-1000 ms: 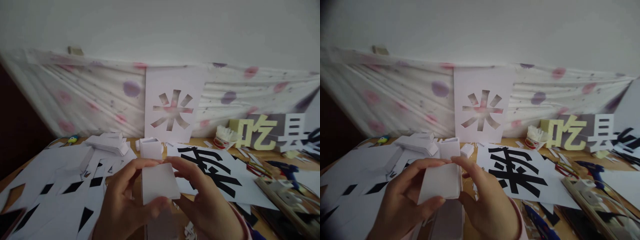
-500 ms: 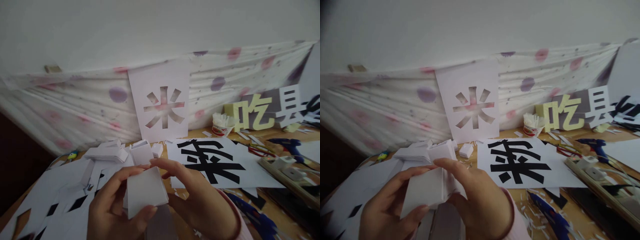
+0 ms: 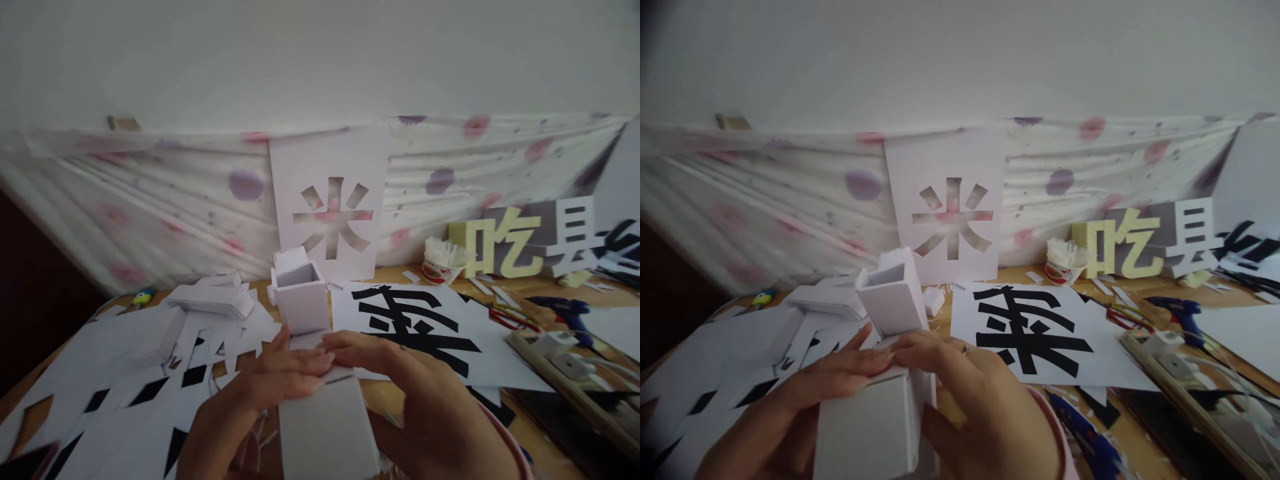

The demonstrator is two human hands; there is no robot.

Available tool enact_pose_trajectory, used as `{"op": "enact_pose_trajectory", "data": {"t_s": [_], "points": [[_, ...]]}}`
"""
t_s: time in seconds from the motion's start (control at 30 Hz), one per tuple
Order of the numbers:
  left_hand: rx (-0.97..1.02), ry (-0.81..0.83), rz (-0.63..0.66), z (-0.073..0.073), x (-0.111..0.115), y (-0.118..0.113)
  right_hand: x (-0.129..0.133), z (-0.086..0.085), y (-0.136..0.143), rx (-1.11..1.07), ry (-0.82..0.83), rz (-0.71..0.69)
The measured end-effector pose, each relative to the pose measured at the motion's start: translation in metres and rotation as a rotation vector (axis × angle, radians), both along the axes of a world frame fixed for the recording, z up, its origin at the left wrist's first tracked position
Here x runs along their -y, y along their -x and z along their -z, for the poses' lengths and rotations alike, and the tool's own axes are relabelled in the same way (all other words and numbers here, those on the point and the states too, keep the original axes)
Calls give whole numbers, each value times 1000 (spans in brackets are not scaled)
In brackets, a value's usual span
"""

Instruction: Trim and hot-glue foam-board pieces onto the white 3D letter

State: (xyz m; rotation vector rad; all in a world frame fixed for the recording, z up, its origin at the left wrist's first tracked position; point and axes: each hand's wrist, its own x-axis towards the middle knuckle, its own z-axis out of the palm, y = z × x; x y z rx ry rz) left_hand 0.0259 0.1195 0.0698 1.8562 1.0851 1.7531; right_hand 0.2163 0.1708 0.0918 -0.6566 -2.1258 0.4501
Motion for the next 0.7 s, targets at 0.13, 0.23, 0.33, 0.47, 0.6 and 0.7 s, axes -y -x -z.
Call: {"op": "enact_pose_trajectory", "data": {"t_s": [0.13,0.23,0.33,0.47,0.6,0.7], "points": [[41,48,107,1,-8,6,-5,2,3,-52,-94,19],[49,17,161,2,-14,9,-8,4,5,-83,-120,22],[-2,-60,120,2,-17,10,-7,5,7,-72,-130,50],[-46,-145,119,-1,-18,9,-5,4,10,-36,-159,90],[9,-144,89,-3,-17,6,-4,3,12,-31,-168,92],[15,-134,95,-1,-17,6,-3,1,13,-21,-161,99]]}}
